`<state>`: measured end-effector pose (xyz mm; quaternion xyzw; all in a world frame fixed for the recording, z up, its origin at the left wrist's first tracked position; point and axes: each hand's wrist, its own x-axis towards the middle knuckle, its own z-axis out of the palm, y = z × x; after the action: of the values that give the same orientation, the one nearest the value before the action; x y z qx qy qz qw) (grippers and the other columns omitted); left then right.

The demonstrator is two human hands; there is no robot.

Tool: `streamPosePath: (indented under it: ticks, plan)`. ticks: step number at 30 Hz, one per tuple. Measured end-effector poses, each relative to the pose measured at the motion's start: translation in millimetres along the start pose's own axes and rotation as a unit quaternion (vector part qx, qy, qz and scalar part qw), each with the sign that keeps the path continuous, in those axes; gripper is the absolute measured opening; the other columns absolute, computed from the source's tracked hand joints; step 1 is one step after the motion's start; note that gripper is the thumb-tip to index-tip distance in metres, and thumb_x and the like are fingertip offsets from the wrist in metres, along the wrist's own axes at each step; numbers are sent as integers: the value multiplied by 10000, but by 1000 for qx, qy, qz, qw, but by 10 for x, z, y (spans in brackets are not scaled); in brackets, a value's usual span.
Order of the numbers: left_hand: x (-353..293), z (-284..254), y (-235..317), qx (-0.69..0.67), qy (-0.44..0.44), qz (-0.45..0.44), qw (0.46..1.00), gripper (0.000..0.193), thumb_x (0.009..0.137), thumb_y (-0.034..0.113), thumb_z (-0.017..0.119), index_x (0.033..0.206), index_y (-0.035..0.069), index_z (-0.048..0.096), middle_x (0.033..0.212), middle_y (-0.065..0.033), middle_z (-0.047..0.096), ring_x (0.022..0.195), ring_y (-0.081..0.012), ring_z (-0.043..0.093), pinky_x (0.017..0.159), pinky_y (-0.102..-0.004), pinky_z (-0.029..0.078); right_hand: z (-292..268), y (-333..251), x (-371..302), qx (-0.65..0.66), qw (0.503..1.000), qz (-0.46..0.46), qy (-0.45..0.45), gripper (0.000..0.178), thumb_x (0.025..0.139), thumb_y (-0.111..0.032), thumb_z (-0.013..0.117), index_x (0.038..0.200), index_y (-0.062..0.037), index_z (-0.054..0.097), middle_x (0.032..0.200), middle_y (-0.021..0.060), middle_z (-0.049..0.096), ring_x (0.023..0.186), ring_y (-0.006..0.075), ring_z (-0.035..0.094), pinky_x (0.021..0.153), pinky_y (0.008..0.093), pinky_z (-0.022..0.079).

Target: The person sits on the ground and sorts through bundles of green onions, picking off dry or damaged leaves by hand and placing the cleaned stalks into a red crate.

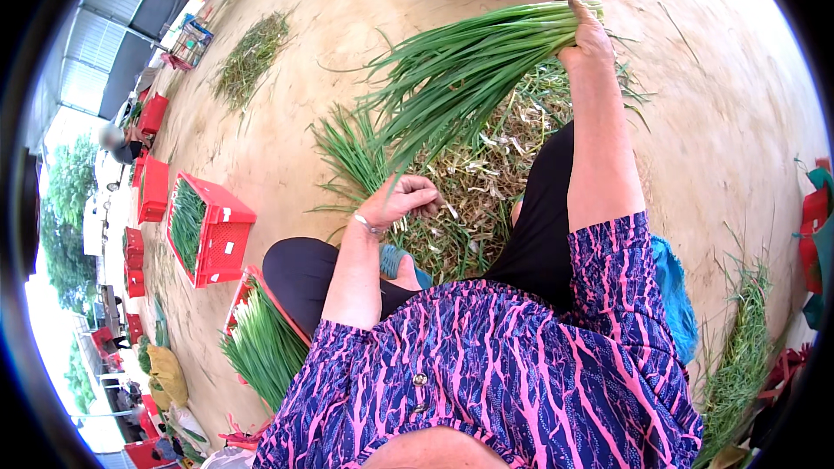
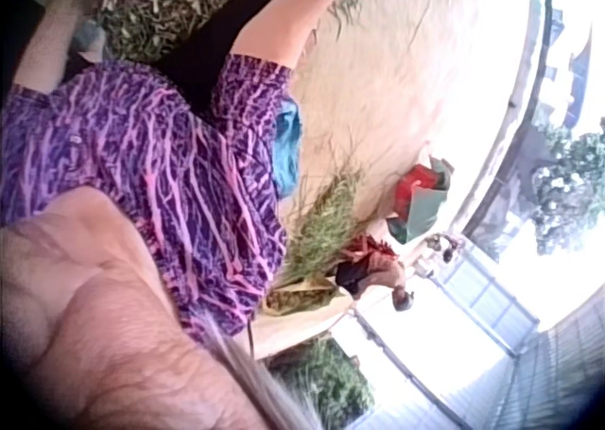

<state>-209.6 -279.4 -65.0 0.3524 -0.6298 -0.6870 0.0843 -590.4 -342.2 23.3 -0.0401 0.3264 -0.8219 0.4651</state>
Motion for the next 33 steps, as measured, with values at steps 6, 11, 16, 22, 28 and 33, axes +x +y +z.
streamPosePath:
  ticks: [6,11,16,22,28,33]
  plan:
    - [-196,111,1113,-59,214,235,946,201,919,103,567,1058,6,674,851,-76,674,609,-57,515,548,-219,437,84,178,-48,12,999,30,-39,328,836,-294,727,1046,-57,642,1069,65,656,961,268,606,856,492,474]
    - [288,179,896,241,404,235,851,197,870,154,630,1020,40,689,791,-104,695,633,-169,627,603,-287,487,191,303,-271,12,997,42,-71,346,833,-288,731,1043,-30,635,1011,80,651,931,263,613,819,450,501]
    - [488,152,821,159,425,209,866,205,818,194,705,882,-1,706,692,-120,683,600,-184,644,604,-294,497,192,359,-299,34,993,77,-78,302,829,-249,738,1020,-33,647,966,84,663,896,267,632,812,442,511]
    - [604,133,814,110,423,216,873,95,796,67,716,838,-19,714,706,-41,685,616,-64,594,577,-217,470,232,403,-388,31,994,69,-73,275,828,-240,738,1002,-45,653,961,74,671,882,257,636,802,438,514]
    - [587,43,642,135,425,233,864,42,801,30,696,821,-6,698,652,27,622,576,-23,506,538,-188,407,145,357,-314,26,996,72,-55,270,827,-243,738,1007,-58,659,983,70,670,911,259,625,820,455,501]
    - [511,-257,15,117,464,111,871,82,756,76,709,807,12,709,670,-88,674,610,-139,640,596,-260,489,34,193,-211,49,997,51,-37,296,829,-257,736,1030,-57,653,1007,65,666,944,267,611,848,473,485]
